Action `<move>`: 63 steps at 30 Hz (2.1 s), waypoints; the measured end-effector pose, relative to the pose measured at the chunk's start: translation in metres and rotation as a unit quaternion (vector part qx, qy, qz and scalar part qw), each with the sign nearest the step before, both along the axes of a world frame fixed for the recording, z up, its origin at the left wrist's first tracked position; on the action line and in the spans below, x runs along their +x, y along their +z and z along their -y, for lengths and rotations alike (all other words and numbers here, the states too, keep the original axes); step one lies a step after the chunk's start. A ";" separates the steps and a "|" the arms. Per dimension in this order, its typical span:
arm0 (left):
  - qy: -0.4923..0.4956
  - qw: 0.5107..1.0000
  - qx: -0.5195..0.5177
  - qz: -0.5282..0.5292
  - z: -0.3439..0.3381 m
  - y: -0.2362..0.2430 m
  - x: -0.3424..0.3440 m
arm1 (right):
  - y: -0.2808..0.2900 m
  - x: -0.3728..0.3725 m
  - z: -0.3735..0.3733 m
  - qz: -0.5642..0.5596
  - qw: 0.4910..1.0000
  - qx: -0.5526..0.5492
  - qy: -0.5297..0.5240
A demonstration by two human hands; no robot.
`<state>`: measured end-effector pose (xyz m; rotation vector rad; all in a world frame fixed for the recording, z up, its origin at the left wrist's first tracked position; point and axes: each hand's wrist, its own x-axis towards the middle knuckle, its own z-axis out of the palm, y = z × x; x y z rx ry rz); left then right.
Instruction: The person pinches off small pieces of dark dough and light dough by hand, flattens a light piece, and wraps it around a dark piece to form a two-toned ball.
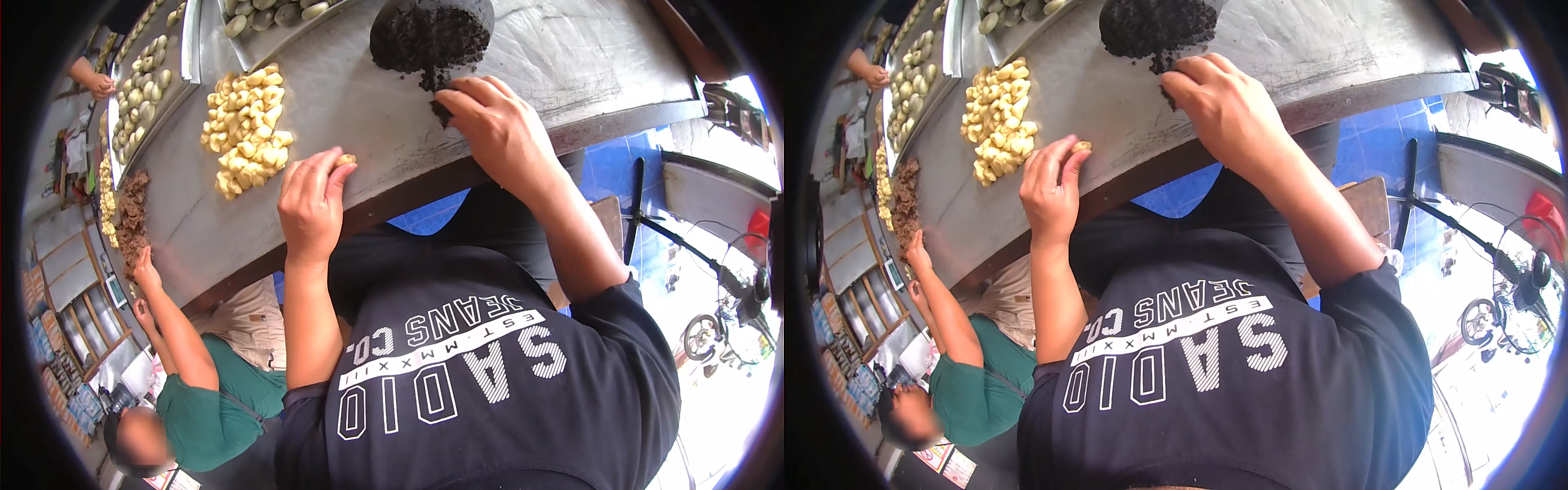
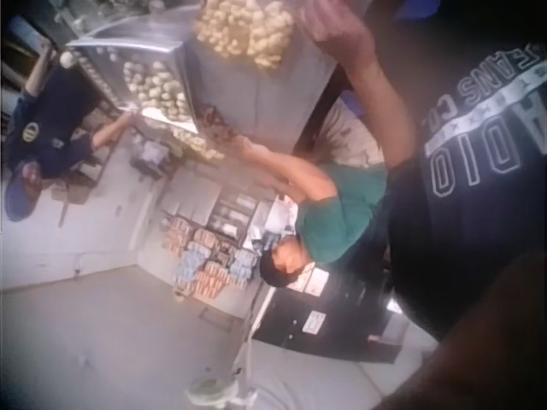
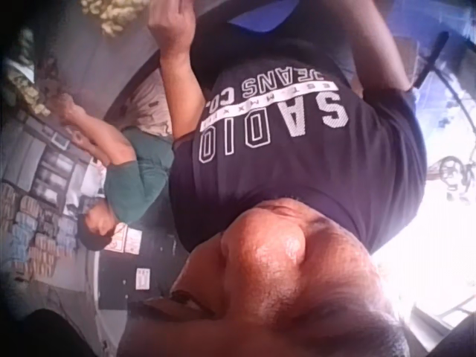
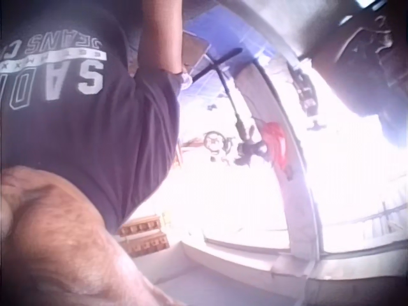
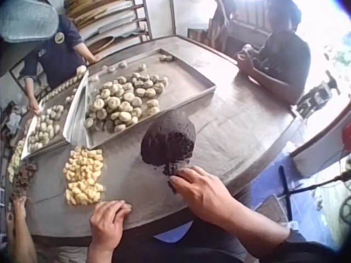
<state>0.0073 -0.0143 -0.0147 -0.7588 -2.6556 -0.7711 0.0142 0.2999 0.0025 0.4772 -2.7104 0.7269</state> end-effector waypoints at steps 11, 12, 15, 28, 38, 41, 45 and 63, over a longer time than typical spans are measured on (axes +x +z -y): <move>-0.010 0.980 -0.092 -0.176 -0.063 0.048 -0.065 | -0.001 -0.022 0.007 -0.052 0.997 0.052 0.013; -0.005 0.972 -0.056 -0.227 -0.081 0.033 -0.078 | 0.002 -0.023 0.012 -0.045 0.995 0.085 0.011; 0.007 0.956 -0.008 -0.294 -0.088 0.004 -0.091 | 0.005 -0.023 0.009 0.002 1.000 0.031 -0.003; 0.021 0.985 0.171 -0.014 -0.073 0.004 -0.086 | 0.003 -0.023 0.007 -0.020 0.999 0.022 0.041; 0.138 0.985 -0.088 -0.048 -0.016 0.009 0.015 | 0.019 -0.006 -0.016 -0.053 0.996 0.060 -0.033; 0.125 0.992 0.010 0.004 -0.018 0.003 0.011 | 0.021 -0.016 -0.012 -0.128 0.983 0.132 -0.005; 0.058 0.885 0.398 0.234 -0.025 0.001 0.010 | 0.014 -0.010 -0.021 -0.082 0.990 0.118 -0.007; 0.077 0.779 0.499 0.372 -0.054 0.019 0.001 | 0.014 -0.003 0.060 0.018 0.980 -0.176 0.091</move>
